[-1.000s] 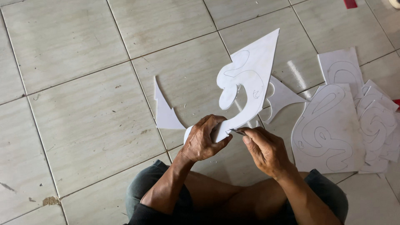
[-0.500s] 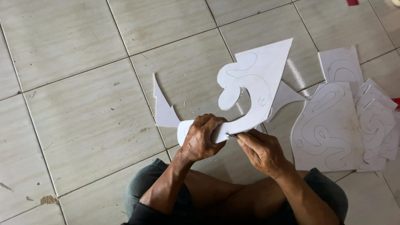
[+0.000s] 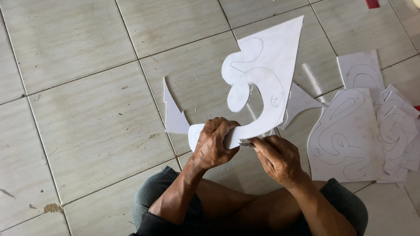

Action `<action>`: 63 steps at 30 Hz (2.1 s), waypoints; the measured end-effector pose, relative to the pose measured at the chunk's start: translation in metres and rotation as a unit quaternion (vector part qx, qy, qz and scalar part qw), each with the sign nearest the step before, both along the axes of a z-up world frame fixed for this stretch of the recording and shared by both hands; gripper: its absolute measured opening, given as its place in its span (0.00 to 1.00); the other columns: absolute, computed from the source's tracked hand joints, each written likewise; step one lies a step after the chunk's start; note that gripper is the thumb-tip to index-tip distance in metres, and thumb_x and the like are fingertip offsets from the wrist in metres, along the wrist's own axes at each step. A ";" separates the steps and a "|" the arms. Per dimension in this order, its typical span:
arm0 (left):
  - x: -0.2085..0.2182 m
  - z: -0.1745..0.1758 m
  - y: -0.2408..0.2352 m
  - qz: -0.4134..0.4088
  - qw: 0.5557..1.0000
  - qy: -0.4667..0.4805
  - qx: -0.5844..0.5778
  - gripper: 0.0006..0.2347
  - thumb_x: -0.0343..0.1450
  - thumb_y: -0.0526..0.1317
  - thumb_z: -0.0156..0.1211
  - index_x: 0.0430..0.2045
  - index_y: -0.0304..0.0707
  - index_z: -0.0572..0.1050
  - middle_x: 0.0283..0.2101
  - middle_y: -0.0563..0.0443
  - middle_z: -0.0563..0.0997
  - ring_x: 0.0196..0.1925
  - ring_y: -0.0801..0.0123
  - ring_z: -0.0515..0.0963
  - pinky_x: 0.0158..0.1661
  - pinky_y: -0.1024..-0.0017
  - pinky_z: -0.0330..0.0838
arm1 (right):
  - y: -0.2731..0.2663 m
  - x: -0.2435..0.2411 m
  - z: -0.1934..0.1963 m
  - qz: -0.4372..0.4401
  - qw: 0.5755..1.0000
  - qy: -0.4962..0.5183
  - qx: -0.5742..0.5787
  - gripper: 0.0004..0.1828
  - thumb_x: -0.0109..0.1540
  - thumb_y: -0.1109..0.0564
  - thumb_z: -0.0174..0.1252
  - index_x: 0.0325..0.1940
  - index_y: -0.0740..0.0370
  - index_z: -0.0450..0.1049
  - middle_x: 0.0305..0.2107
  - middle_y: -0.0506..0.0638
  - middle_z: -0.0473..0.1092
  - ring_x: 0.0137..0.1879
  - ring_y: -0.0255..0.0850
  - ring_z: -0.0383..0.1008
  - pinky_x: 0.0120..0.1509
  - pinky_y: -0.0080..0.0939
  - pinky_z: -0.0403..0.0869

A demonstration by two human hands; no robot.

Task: The person sits on a tiled floor and uses a utility knife to cut along the outlines of pre-drawn shapes on white foam sheets. They carefully maneuver the knife around curves and corners, separating the cut shapes from the surrounding material.

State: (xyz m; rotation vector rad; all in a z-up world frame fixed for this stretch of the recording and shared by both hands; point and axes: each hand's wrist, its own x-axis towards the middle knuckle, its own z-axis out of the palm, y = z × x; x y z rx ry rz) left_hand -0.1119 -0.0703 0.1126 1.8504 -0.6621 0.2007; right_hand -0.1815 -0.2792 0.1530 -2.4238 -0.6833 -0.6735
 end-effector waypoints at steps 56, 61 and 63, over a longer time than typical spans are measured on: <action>0.040 -0.004 0.083 0.299 0.891 -0.116 0.321 0.24 0.57 0.52 0.79 0.45 0.56 0.78 0.34 0.54 0.79 0.39 0.60 0.77 0.48 0.57 0.67 | 0.101 0.068 -0.105 -0.046 0.851 0.500 -0.151 0.28 0.66 0.49 0.56 0.71 0.45 0.64 0.62 0.56 0.67 0.52 0.59 0.80 0.56 0.62 0.78; 0.042 -0.039 0.065 0.267 0.891 -0.134 0.342 0.30 0.49 0.49 0.80 0.47 0.57 0.75 0.35 0.57 0.77 0.42 0.62 0.75 0.52 0.54 0.65 | 0.152 0.094 -0.221 -0.051 0.864 0.433 -0.250 0.23 0.65 0.55 0.55 0.65 0.62 0.69 0.50 0.59 0.74 0.47 0.56 0.82 0.50 0.54 0.80; 0.041 -0.042 0.056 0.229 0.915 -0.127 0.307 0.28 0.52 0.45 0.80 0.46 0.53 0.74 0.35 0.54 0.78 0.42 0.60 0.76 0.58 0.48 0.62 | 0.147 0.092 -0.218 -0.053 0.878 0.404 -0.251 0.21 0.63 0.56 0.55 0.62 0.59 0.71 0.54 0.60 0.73 0.44 0.57 0.83 0.47 0.58 0.81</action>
